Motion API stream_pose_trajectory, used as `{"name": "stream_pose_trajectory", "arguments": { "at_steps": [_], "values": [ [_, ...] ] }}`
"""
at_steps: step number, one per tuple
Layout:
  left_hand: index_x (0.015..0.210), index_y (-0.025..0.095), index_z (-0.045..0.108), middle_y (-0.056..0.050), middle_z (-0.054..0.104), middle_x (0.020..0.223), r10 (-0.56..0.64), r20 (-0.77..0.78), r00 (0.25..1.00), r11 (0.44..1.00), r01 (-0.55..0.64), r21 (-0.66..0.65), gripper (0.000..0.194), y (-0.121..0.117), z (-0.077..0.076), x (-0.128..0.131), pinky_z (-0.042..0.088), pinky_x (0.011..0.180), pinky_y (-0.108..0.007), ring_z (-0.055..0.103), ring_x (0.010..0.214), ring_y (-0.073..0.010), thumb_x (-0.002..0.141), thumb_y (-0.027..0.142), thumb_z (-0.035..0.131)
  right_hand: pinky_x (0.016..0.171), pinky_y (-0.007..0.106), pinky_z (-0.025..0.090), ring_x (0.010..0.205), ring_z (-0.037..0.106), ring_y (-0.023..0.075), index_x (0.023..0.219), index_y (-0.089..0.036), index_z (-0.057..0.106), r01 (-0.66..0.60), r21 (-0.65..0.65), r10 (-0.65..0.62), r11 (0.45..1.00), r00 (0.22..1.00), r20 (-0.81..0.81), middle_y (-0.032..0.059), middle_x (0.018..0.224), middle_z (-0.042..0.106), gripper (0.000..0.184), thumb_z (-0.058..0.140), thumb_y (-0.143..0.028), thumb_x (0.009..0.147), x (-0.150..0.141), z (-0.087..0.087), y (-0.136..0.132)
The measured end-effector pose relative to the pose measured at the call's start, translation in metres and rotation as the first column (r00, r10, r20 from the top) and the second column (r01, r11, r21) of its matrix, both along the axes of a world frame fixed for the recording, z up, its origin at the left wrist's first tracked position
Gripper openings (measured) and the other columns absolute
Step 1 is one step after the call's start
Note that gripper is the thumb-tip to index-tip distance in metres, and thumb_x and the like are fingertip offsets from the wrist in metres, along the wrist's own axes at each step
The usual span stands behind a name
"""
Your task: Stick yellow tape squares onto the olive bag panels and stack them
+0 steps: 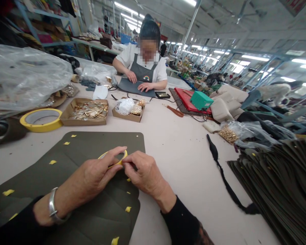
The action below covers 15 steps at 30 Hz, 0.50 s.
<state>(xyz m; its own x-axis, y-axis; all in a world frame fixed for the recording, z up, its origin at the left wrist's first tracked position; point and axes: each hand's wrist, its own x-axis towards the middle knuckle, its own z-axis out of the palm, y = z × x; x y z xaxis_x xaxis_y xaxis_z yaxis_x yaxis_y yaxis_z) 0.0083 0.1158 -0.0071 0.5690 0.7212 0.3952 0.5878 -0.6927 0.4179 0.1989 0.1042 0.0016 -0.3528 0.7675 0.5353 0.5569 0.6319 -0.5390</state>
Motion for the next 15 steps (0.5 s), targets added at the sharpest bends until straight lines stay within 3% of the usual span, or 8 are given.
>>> {"name": "stream_pose_trajectory", "arguments": {
  "at_steps": [6, 9, 12, 13, 15],
  "values": [
    [0.109, 0.022, 0.051, 0.001, 0.068, 0.087, 0.03, -0.053, 0.998, 1.0, -0.03, 0.007, 0.014, -0.002, 0.007, 0.001, 0.044, 0.056, -0.026, 0.066, 0.068, -0.0162, 0.098, 0.023, 0.042, 0.058, 0.023, 0.044, 0.058, 0.055, 0.012, 0.076, -0.016, 0.062, 0.095, 0.176, -0.103, 0.98, 0.994, 0.036, 0.0015, 0.064, 0.06, 0.014, 0.051, -0.009, 0.082, -0.005, -0.006, 0.0],
    [0.092, 0.022, 0.052, 0.002, 0.062, 0.077, 0.046, -0.053, 0.998, 0.999, -0.046, -0.012, 0.013, -0.002, 0.009, 0.003, 0.04, 0.055, -0.027, 0.061, 0.063, -0.0157, 0.098, 0.023, 0.041, 0.057, 0.023, 0.044, 0.057, 0.056, 0.0118, 0.076, -0.015, 0.064, 0.136, 0.164, -0.141, 0.977, 0.99, 0.022, 0.0016, 0.063, 0.061, 0.014, 0.052, -0.009, 0.08, -0.01, -0.005, -0.002],
    [0.082, 0.021, 0.05, 0.002, 0.056, 0.071, 0.07, -0.033, 0.997, 0.997, -0.068, 0.034, 0.019, -0.002, 0.01, 0.005, 0.038, 0.055, -0.027, 0.057, 0.061, -0.0151, 0.098, 0.023, 0.038, 0.054, 0.022, 0.044, 0.055, 0.057, 0.0109, 0.074, -0.015, 0.066, 0.191, -0.078, -0.198, 0.979, 0.975, -0.104, 0.001, 0.062, 0.063, 0.012, 0.055, -0.014, 0.078, -0.015, 0.0, -0.005],
    [0.082, 0.021, 0.05, 0.002, 0.056, 0.07, 0.077, -0.019, 0.997, 0.995, -0.076, 0.071, 0.02, -0.002, 0.011, 0.006, 0.038, 0.055, -0.027, 0.056, 0.06, -0.0148, 0.098, 0.022, 0.038, 0.051, 0.021, 0.044, 0.052, 0.057, 0.0104, 0.073, -0.016, 0.065, 0.194, -0.22, -0.232, 0.956, 0.958, -0.167, 0.0001, 0.06, 0.063, 0.011, 0.056, -0.016, 0.078, -0.016, 0.001, -0.005],
    [0.083, 0.02, 0.051, 0.001, 0.056, 0.071, 0.074, 0.039, 0.996, 0.986, -0.079, 0.148, 0.02, -0.005, 0.013, 0.007, 0.038, 0.056, -0.026, 0.055, 0.061, -0.0139, 0.098, 0.021, 0.037, 0.045, 0.019, 0.042, 0.046, 0.056, 0.0096, 0.071, -0.016, 0.064, 0.172, -0.493, -0.343, 0.853, 0.896, -0.282, -0.0021, 0.054, 0.061, 0.01, 0.058, -0.022, 0.076, -0.015, 0.003, -0.001]
  ]
}}
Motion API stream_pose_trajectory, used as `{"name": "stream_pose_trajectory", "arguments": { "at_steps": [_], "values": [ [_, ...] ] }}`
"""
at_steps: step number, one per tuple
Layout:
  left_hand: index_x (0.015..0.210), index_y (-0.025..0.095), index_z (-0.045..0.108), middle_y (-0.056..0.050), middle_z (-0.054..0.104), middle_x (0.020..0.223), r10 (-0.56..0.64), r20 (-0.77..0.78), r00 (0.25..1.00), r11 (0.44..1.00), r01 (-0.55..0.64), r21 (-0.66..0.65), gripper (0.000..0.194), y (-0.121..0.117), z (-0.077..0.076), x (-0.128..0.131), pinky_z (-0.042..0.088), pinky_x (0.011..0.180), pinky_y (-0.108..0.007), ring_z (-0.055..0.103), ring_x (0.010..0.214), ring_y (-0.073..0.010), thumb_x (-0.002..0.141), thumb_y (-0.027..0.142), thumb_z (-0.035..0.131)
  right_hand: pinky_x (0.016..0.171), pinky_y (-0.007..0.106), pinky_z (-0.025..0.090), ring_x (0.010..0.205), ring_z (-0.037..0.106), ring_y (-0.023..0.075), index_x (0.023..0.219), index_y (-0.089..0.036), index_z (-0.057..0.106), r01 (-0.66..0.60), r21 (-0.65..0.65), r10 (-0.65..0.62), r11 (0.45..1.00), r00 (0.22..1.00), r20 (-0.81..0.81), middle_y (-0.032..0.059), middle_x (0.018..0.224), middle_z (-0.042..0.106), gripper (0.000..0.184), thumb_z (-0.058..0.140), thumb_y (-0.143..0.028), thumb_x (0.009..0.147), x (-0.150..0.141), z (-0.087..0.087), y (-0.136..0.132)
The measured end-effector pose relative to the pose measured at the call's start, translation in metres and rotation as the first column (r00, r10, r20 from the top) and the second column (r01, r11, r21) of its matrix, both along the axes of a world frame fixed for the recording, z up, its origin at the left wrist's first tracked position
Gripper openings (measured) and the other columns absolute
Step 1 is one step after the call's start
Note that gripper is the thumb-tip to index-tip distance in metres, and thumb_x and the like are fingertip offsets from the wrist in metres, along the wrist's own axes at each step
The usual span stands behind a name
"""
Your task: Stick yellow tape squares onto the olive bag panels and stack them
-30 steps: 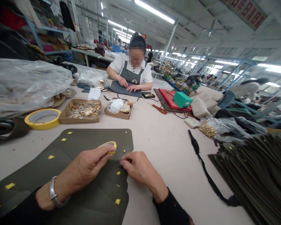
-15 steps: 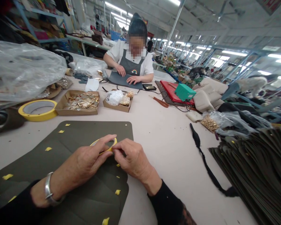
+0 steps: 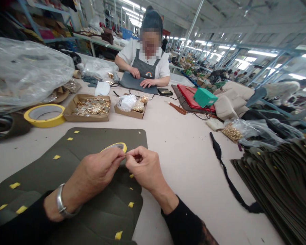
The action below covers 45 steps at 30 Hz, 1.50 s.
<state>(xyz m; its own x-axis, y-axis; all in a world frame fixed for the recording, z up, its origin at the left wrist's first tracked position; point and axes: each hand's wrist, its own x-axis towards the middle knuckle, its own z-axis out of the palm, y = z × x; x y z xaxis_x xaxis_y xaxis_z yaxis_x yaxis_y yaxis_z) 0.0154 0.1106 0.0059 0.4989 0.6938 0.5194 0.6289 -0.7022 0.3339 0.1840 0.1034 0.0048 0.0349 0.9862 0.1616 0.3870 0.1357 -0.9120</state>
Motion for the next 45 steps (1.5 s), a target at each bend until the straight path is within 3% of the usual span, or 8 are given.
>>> {"name": "stream_pose_trajectory", "arguments": {
  "at_steps": [4, 8, 13, 25, 31, 35, 39, 45],
  "values": [
    [0.089, 0.019, 0.052, 0.002, 0.058, 0.074, 0.005, 0.041, 0.999, 0.996, -0.009, 0.094, 0.016, -0.004, 0.003, 0.0, 0.041, 0.06, -0.026, 0.057, 0.065, -0.0136, 0.099, 0.02, 0.038, 0.04, 0.018, 0.042, 0.039, 0.053, 0.0082, 0.069, -0.015, 0.062, 0.057, -0.314, -0.121, 0.948, 0.975, -0.188, -0.004, 0.049, 0.058, 0.014, 0.063, -0.029, 0.07, 0.018, -0.005, 0.016],
    [0.091, 0.02, 0.053, -0.001, 0.062, 0.082, 0.074, -0.268, 0.96, 0.99, -0.103, -0.096, 0.014, 0.001, -0.001, 0.0, 0.044, 0.062, -0.03, 0.06, 0.074, -0.0194, 0.097, 0.018, 0.04, 0.041, 0.017, 0.042, 0.04, 0.05, 0.0058, 0.075, -0.013, 0.065, -0.04, -0.404, -0.02, 0.914, 0.99, -0.142, -0.0029, 0.056, 0.06, 0.019, 0.065, -0.032, 0.072, 0.035, -0.017, 0.026],
    [0.094, 0.02, 0.057, -0.005, 0.061, 0.091, 0.024, -0.499, 0.866, 0.949, -0.177, -0.262, 0.019, 0.005, 0.001, 0.004, 0.049, 0.067, -0.035, 0.058, 0.084, -0.0242, 0.091, 0.008, 0.043, 0.043, 0.018, 0.04, 0.043, 0.05, 0.0068, 0.074, -0.015, 0.066, -0.014, -0.328, 0.05, 0.945, 0.994, 0.1, -0.003, 0.057, 0.059, 0.015, 0.058, -0.027, 0.078, 0.035, -0.024, 0.025],
    [0.091, 0.02, 0.057, -0.006, 0.061, 0.089, 0.021, -0.486, 0.874, 0.964, -0.147, -0.222, 0.023, 0.005, 0.001, 0.002, 0.048, 0.067, -0.033, 0.056, 0.081, -0.0233, 0.087, 0.004, 0.042, 0.057, 0.023, 0.04, 0.06, 0.061, 0.014, 0.069, -0.017, 0.068, -0.026, -0.12, 0.088, 0.992, 0.832, 0.548, 0.0019, 0.065, 0.069, 0.017, 0.054, -0.008, 0.074, 0.02, -0.011, 0.033],
    [0.09, 0.019, 0.057, -0.007, 0.061, 0.087, 0.023, -0.475, 0.879, 0.969, -0.136, -0.206, 0.02, 0.006, -0.002, -0.002, 0.047, 0.067, -0.036, 0.057, 0.079, -0.0248, 0.089, 0.006, 0.041, 0.057, 0.025, 0.042, 0.056, 0.06, 0.0158, 0.108, -0.015, 0.063, 0.017, -0.054, 0.017, 0.998, 0.814, 0.581, -0.0021, 0.058, 0.063, 0.029, 0.067, -0.022, 0.08, 0.032, -0.012, 0.031],
    [0.09, 0.019, 0.057, -0.007, 0.061, 0.086, -0.001, -0.454, 0.891, 0.967, -0.115, -0.228, 0.019, 0.008, -0.001, -0.004, 0.046, 0.069, -0.037, 0.057, 0.078, -0.0245, 0.092, 0.009, 0.04, 0.066, 0.025, 0.047, 0.067, 0.062, 0.0138, 0.089, -0.017, 0.066, -0.187, 0.113, 0.09, 0.976, 0.814, 0.574, 0.0017, 0.075, 0.068, 0.008, 0.058, -0.017, 0.088, 0.044, -0.013, 0.024],
    [0.09, 0.018, 0.056, -0.007, 0.061, 0.088, -0.026, -0.446, 0.895, 0.962, -0.099, -0.254, 0.019, 0.009, -0.003, -0.007, 0.046, 0.072, -0.037, 0.058, 0.078, -0.0231, 0.093, 0.01, 0.039, 0.072, 0.026, 0.048, 0.074, 0.063, 0.0161, 0.089, -0.015, 0.068, -0.385, 0.112, 0.183, 0.916, 0.649, 0.738, 0.0062, 0.08, 0.068, 0.015, 0.054, -0.01, 0.088, 0.039, -0.014, 0.022],
    [0.089, 0.018, 0.054, -0.007, 0.061, 0.09, -0.081, -0.407, 0.91, 0.941, -0.065, -0.331, 0.02, 0.011, 0.0, -0.01, 0.047, 0.077, -0.037, 0.058, 0.085, -0.0229, 0.095, 0.014, 0.036, 0.062, 0.026, 0.042, 0.064, 0.062, 0.0178, 0.069, -0.017, 0.068, -0.134, -0.035, 0.111, 0.99, 0.618, 0.778, 0.0071, 0.069, 0.069, 0.021, 0.055, -0.011, 0.084, 0.017, -0.009, 0.031]
  ]
}}
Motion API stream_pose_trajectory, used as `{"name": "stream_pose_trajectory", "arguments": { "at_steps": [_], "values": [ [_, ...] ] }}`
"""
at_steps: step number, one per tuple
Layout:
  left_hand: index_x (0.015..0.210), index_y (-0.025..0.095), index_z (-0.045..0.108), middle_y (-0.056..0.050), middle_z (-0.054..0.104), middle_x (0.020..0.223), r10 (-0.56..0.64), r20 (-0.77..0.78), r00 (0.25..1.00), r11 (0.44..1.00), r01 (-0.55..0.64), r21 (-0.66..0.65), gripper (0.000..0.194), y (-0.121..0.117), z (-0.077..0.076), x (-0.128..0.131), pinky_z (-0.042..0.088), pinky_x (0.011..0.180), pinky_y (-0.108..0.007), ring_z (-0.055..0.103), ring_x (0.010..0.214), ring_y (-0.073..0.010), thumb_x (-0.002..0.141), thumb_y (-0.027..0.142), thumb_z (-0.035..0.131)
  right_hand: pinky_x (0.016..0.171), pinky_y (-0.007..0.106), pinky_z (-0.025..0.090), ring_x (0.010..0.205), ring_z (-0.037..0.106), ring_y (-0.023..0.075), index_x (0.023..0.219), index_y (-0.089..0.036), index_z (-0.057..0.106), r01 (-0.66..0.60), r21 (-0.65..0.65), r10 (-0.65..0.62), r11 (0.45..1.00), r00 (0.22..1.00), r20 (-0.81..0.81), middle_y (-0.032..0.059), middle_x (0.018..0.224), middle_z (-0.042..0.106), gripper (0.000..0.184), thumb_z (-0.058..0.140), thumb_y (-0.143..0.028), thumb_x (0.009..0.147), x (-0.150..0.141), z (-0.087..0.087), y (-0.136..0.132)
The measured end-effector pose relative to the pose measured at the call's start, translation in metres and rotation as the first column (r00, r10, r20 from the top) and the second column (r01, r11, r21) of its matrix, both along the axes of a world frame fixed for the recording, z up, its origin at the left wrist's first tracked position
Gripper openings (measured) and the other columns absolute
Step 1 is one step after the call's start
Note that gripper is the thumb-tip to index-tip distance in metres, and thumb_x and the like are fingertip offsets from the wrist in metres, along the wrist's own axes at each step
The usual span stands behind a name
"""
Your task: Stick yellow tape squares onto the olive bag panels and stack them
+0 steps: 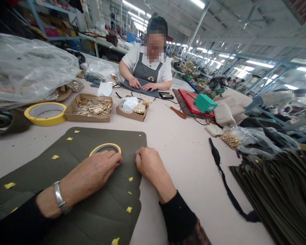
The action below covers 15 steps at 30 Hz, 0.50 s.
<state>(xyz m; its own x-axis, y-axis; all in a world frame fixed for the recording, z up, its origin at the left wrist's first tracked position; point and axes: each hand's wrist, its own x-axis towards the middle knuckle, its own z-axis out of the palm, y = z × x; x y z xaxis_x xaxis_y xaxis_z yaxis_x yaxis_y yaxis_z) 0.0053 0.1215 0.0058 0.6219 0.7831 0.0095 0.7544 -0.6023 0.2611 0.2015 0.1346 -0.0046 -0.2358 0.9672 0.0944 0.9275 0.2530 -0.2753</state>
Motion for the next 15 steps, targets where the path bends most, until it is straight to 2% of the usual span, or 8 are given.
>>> {"name": "stream_pose_trajectory", "arguments": {
  "at_steps": [2, 4, 6, 8, 9, 11, 13, 15],
  "values": [
    [0.09, 0.019, 0.054, -0.006, 0.061, 0.09, 0.009, 0.066, 0.998, 1.0, -0.007, -0.026, 0.019, 0.001, 0.003, -0.003, 0.047, 0.077, -0.036, 0.059, 0.086, -0.0222, 0.096, 0.015, 0.035, 0.059, 0.026, 0.04, 0.063, 0.062, 0.0175, 0.068, -0.017, 0.069, 0.069, -0.03, -0.071, 0.997, 0.997, -0.041, 0.0067, 0.068, 0.07, 0.02, 0.055, -0.012, 0.081, -0.001, 0.003, 0.001],
    [0.093, 0.02, 0.053, -0.004, 0.061, 0.09, 0.016, 0.156, 0.988, 0.999, -0.009, -0.048, 0.019, 0.003, 0.004, -0.008, 0.048, 0.076, -0.035, 0.059, 0.084, -0.0208, 0.097, 0.017, 0.035, 0.056, 0.025, 0.037, 0.06, 0.06, 0.0153, 0.068, -0.017, 0.07, 0.062, -0.072, -0.07, 0.995, 0.991, -0.115, 0.0039, 0.065, 0.068, 0.019, 0.056, -0.012, 0.079, 0.002, 0.005, 0.0],
    [0.095, 0.021, 0.053, -0.002, 0.063, 0.09, 0.009, 0.229, 0.973, 0.999, 0.003, -0.049, 0.018, 0.005, 0.004, -0.012, 0.049, 0.074, -0.033, 0.061, 0.081, -0.0192, 0.097, 0.02, 0.035, 0.05, 0.022, 0.034, 0.054, 0.055, 0.012, 0.065, -0.017, 0.07, -0.051, -0.187, 0.012, 0.981, 0.979, -0.204, -0.0007, 0.056, 0.063, 0.018, 0.057, -0.013, 0.078, 0.01, 0.008, -0.003],
    [0.097, 0.022, 0.055, -0.001, 0.065, 0.092, -0.02, 0.277, 0.961, 1.0, 0.023, -0.009, 0.019, 0.007, 0.001, -0.014, 0.05, 0.072, -0.031, 0.063, 0.08, -0.0182, 0.097, 0.021, 0.037, 0.047, 0.02, 0.033, 0.05, 0.052, 0.01, 0.065, -0.018, 0.071, -0.19, -0.324, 0.09, 0.927, 0.949, -0.301, -0.0035, 0.052, 0.06, 0.017, 0.059, -0.016, 0.077, 0.017, 0.012, -0.005],
    [0.099, 0.022, 0.057, -0.001, 0.067, 0.094, -0.039, 0.299, 0.953, 0.999, 0.034, 0.023, 0.019, 0.008, -0.001, -0.014, 0.051, 0.072, -0.03, 0.065, 0.081, -0.0178, 0.097, 0.021, 0.038, 0.047, 0.019, 0.034, 0.051, 0.053, 0.0098, 0.068, -0.018, 0.072, -0.215, -0.346, 0.087, 0.913, 0.932, -0.351, -0.0037, 0.054, 0.062, 0.016, 0.06, -0.018, 0.078, 0.02, 0.013, -0.006],
    [0.11, 0.023, 0.057, -0.002, 0.07, 0.104, -0.077, 0.359, 0.93, 0.995, 0.047, 0.092, 0.022, 0.008, -0.004, -0.013, 0.053, 0.077, -0.028, 0.068, 0.088, -0.0169, 0.097, 0.022, 0.04, 0.052, 0.02, 0.04, 0.057, 0.057, 0.0105, 0.078, -0.018, 0.074, -0.163, -0.29, 0.014, 0.943, 0.891, -0.454, -0.0022, 0.064, 0.068, 0.015, 0.059, -0.019, 0.08, 0.022, 0.016, -0.006],
    [0.127, 0.024, 0.051, -0.003, 0.068, 0.117, -0.109, 0.41, 0.906, 0.988, 0.054, 0.142, 0.031, 0.008, -0.005, -0.012, 0.054, 0.086, -0.027, 0.067, 0.1, -0.0161, 0.097, 0.023, 0.042, 0.057, 0.021, 0.044, 0.063, 0.06, 0.0113, 0.086, -0.017, 0.074, -0.098, -0.177, -0.022, 0.979, 0.82, -0.571, 0.0, 0.073, 0.071, 0.017, 0.057, -0.02, 0.082, 0.019, 0.018, -0.007],
    [0.141, 0.024, 0.038, -0.004, 0.064, 0.127, -0.116, 0.433, 0.894, 0.985, 0.047, 0.167, 0.044, 0.007, -0.006, -0.011, 0.053, 0.092, -0.027, 0.065, 0.108, -0.0157, 0.097, 0.024, 0.042, 0.06, 0.022, 0.047, 0.066, 0.062, 0.0119, 0.091, -0.017, 0.073, -0.124, -0.073, 0.049, 0.99, 0.766, -0.641, 0.0012, 0.077, 0.072, 0.017, 0.058, -0.021, 0.083, 0.013, 0.019, -0.009]
  ]
}}
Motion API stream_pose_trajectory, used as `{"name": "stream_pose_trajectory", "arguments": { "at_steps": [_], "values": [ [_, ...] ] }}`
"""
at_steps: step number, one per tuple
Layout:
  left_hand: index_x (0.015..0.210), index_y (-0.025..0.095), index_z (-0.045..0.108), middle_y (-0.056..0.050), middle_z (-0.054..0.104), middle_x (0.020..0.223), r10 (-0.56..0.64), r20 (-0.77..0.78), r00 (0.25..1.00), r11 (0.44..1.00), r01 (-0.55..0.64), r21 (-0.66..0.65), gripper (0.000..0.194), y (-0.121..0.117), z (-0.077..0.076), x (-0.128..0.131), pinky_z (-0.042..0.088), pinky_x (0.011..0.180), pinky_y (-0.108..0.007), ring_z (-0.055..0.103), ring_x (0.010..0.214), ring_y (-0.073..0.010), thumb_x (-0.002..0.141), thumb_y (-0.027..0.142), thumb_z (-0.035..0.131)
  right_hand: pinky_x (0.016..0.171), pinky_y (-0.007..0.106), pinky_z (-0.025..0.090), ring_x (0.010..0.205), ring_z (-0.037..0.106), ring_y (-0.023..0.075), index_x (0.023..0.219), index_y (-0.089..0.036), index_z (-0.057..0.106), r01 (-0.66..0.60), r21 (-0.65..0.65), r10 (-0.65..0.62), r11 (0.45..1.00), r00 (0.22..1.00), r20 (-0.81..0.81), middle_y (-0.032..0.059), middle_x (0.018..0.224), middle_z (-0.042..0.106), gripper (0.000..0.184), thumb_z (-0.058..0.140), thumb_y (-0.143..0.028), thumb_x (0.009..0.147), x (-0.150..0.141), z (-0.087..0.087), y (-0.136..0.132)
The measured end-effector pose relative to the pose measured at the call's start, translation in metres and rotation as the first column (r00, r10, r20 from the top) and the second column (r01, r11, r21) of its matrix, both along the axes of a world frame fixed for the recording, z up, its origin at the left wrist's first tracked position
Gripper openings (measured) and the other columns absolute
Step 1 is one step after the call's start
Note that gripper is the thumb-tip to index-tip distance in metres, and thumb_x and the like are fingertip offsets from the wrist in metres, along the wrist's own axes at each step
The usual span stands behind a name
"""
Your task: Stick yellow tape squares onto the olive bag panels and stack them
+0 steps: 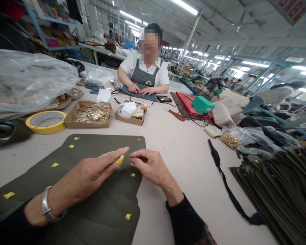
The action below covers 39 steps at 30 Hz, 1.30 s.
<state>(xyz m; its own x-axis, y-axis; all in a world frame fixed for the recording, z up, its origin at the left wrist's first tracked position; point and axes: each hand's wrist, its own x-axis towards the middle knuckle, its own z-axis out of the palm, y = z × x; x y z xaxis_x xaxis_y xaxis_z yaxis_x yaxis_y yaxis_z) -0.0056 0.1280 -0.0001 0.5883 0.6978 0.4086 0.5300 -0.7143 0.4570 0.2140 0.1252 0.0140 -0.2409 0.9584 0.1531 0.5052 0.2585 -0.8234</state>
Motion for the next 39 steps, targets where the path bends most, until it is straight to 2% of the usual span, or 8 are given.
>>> {"name": "stream_pose_trajectory", "arguments": {
  "at_steps": [5, 9, 20, 23, 26, 30, 35, 39],
  "values": [
    [0.144, 0.022, 0.03, -0.007, 0.068, 0.119, 0.055, 0.001, 0.999, 0.998, -0.055, 0.021, 0.049, -0.002, -0.001, 0.003, 0.056, 0.084, -0.026, 0.069, 0.098, -0.017, 0.097, 0.025, 0.044, 0.067, 0.025, 0.051, 0.071, 0.063, 0.0131, 0.096, -0.017, 0.069, -0.117, 0.306, 0.111, 0.945, 0.993, 0.038, 0.0046, 0.085, 0.071, 0.017, 0.06, -0.014, 0.082, -0.017, -0.001, -0.006],
    [0.141, 0.019, 0.031, -0.009, 0.069, 0.116, 0.059, -0.029, 0.998, 0.997, -0.057, 0.049, 0.045, -0.005, -0.003, 0.005, 0.056, 0.079, -0.027, 0.07, 0.097, -0.0183, 0.098, 0.025, 0.043, 0.069, 0.025, 0.05, 0.072, 0.063, 0.0133, 0.089, -0.018, 0.067, -0.155, 0.417, 0.128, 0.896, 0.987, 0.092, 0.0038, 0.079, 0.07, 0.013, 0.056, -0.012, 0.086, -0.022, -0.004, -0.009],
    [0.097, 0.022, 0.051, 0.001, 0.063, 0.082, 0.099, -0.063, 0.993, 0.986, -0.107, -0.125, 0.011, -0.011, 0.006, 0.009, 0.043, 0.062, -0.026, 0.063, 0.072, -0.0158, 0.097, 0.019, 0.04, 0.054, 0.022, 0.044, 0.055, 0.055, 0.0114, 0.074, -0.018, 0.062, -0.074, 0.626, -0.059, 0.777, 0.98, 0.188, 0.0005, 0.061, 0.06, 0.016, 0.05, -0.008, 0.079, -0.03, -0.014, -0.011],
    [0.086, 0.021, 0.052, 0.0, 0.061, 0.076, 0.126, -0.068, 0.99, 0.988, -0.132, -0.082, 0.018, -0.012, 0.009, 0.011, 0.041, 0.06, -0.025, 0.059, 0.067, -0.0148, 0.097, 0.019, 0.038, 0.054, 0.023, 0.045, 0.054, 0.057, 0.0118, 0.073, -0.017, 0.065, 0.004, 0.533, -0.08, 0.846, 0.989, 0.121, 0.0009, 0.061, 0.063, 0.015, 0.052, -0.01, 0.077, -0.035, -0.01, -0.015],
    [0.084, 0.02, 0.054, -0.001, 0.06, 0.074, 0.134, -0.021, 0.991, 0.991, -0.134, 0.027, 0.023, -0.015, 0.01, 0.013, 0.042, 0.06, -0.024, 0.057, 0.065, -0.0143, 0.098, 0.019, 0.035, 0.047, 0.021, 0.045, 0.047, 0.058, 0.011, 0.07, -0.017, 0.065, 0.158, 0.147, -0.149, 0.977, 0.986, -0.07, -0.0011, 0.055, 0.062, 0.011, 0.056, -0.018, 0.076, -0.038, -0.007, -0.014],
    [0.09, 0.019, 0.055, -0.001, 0.061, 0.077, 0.158, 0.052, 0.986, 0.975, -0.164, 0.153, 0.02, -0.017, 0.008, 0.014, 0.043, 0.064, -0.025, 0.059, 0.069, -0.014, 0.099, 0.022, 0.037, 0.041, 0.019, 0.044, 0.041, 0.057, 0.0101, 0.068, -0.015, 0.063, 0.291, -0.243, -0.34, 0.925, 0.92, -0.194, -0.0028, 0.05, 0.059, 0.011, 0.06, -0.025, 0.072, -0.019, -0.012, 0.004],
    [0.091, 0.02, 0.055, -0.002, 0.063, 0.084, 0.216, -0.263, 0.94, 0.976, -0.198, 0.094, 0.013, -0.007, -0.001, 0.015, 0.045, 0.065, -0.029, 0.06, 0.077, -0.0186, 0.097, 0.019, 0.043, 0.041, 0.018, 0.041, 0.04, 0.051, 0.007, 0.075, -0.013, 0.066, 0.271, -0.367, -0.334, 0.89, 0.935, -0.119, -0.0023, 0.054, 0.059, 0.02, 0.063, -0.032, 0.074, 0.015, -0.024, 0.024],
    [0.092, 0.02, 0.057, -0.004, 0.063, 0.092, 0.182, -0.458, 0.87, 0.98, -0.2, 0.009, 0.015, -0.002, 0.001, 0.023, 0.048, 0.067, -0.032, 0.058, 0.087, -0.0224, 0.093, 0.011, 0.046, 0.043, 0.018, 0.037, 0.042, 0.047, 0.0071, 0.072, -0.015, 0.065, 0.275, -0.306, -0.275, 0.911, 0.96, 0.042, -0.004, 0.053, 0.056, 0.016, 0.059, -0.029, 0.076, 0.016, -0.028, 0.026]
  ]
}}
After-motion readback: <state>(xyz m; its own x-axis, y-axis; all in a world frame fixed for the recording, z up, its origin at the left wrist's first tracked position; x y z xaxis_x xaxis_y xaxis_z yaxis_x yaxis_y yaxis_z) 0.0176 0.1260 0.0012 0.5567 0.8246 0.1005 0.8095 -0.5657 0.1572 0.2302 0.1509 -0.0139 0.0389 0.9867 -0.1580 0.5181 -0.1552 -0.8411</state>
